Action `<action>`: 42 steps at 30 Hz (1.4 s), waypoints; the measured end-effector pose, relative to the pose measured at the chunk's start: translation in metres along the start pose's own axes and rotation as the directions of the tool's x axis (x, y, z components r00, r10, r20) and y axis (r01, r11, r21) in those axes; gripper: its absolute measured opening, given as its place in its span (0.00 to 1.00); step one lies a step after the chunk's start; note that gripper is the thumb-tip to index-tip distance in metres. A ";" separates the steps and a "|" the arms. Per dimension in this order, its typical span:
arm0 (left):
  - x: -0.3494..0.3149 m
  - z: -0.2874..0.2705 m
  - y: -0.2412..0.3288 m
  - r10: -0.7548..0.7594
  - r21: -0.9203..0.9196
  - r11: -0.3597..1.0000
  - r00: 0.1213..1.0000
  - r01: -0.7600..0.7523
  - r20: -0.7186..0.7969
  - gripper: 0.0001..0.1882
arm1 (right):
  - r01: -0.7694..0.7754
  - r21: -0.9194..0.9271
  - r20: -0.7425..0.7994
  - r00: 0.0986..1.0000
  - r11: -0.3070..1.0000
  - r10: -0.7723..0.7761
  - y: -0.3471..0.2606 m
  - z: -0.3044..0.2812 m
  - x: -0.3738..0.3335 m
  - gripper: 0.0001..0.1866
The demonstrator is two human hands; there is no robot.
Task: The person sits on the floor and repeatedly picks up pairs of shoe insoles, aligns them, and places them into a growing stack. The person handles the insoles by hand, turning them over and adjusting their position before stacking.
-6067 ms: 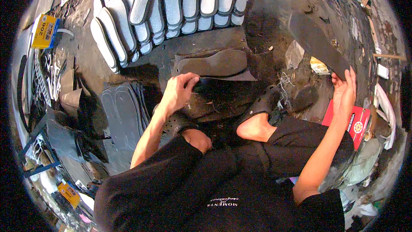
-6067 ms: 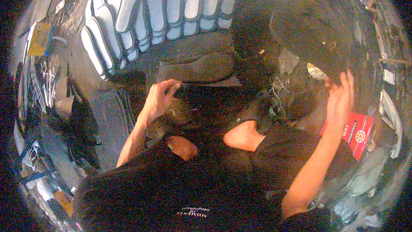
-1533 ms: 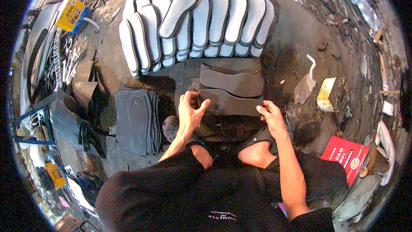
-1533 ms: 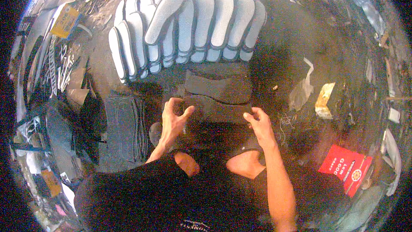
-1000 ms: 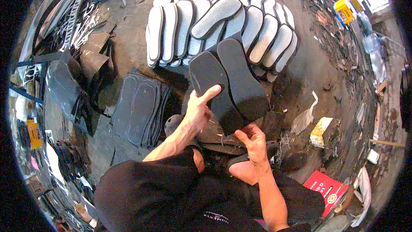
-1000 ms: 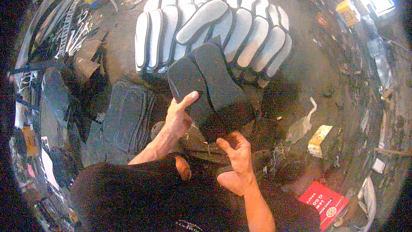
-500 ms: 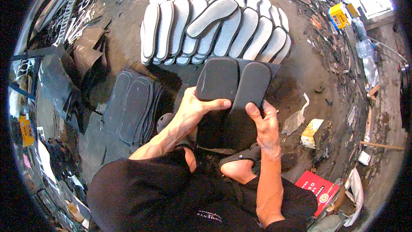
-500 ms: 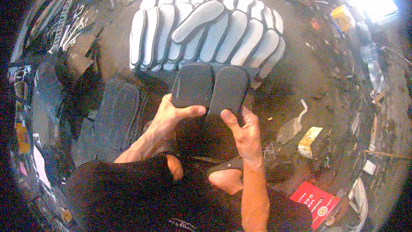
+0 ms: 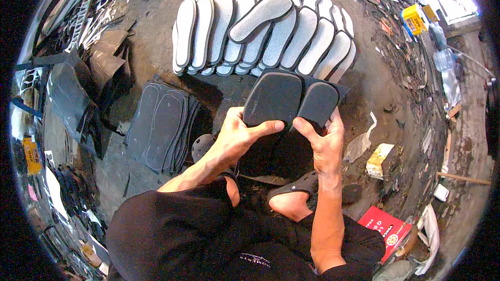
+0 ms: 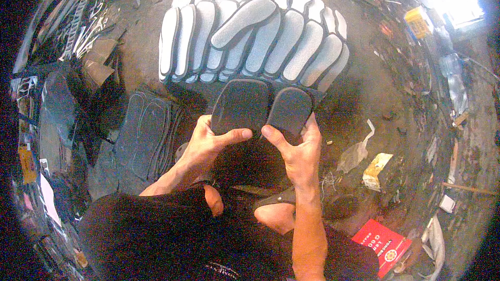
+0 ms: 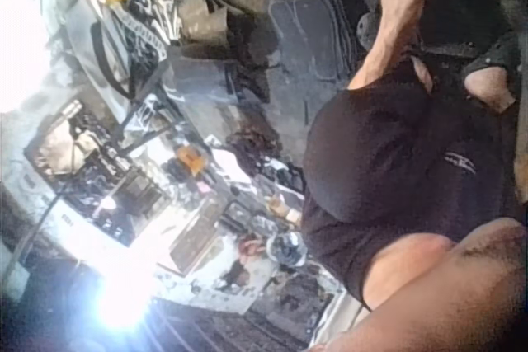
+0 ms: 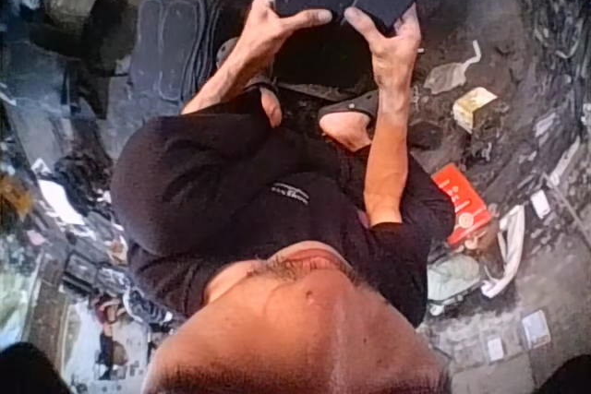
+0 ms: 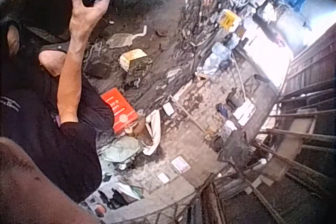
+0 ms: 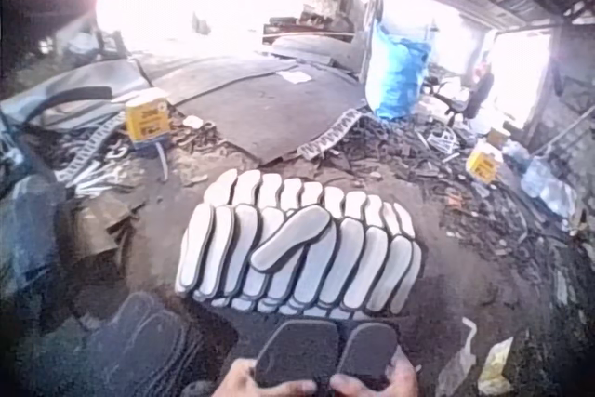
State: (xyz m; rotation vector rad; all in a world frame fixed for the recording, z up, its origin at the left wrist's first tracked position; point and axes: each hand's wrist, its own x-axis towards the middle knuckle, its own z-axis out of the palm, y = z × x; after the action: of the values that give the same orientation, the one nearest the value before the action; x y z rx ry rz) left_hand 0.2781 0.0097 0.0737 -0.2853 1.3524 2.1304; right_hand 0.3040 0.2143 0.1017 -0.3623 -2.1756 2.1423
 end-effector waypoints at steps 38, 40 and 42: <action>0.003 -0.034 0.027 0.631 0.711 -0.273 0.437 -0.648 0.641 0.34 | -0.402 0.467 0.158 0.914 0.787 0.373 -0.016 -0.004 -0.015 0.38; 0.009 -0.030 0.018 0.593 0.703 -0.381 0.425 -0.600 0.684 0.37 | -0.380 0.242 0.014 0.921 0.893 0.388 0.004 -0.004 -0.015 0.33; 0.000 -0.023 0.027 0.767 0.841 -0.229 0.441 -0.490 0.466 0.42 | -0.391 0.356 0.090 0.919 0.849 0.385 0.000 0.005 -0.009 0.30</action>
State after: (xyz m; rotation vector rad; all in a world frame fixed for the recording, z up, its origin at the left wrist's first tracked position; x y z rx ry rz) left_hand 0.2593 -0.0191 0.0837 1.0283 3.2323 1.2146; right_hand 0.3119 0.2071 0.1029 -0.8153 -1.7583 2.7023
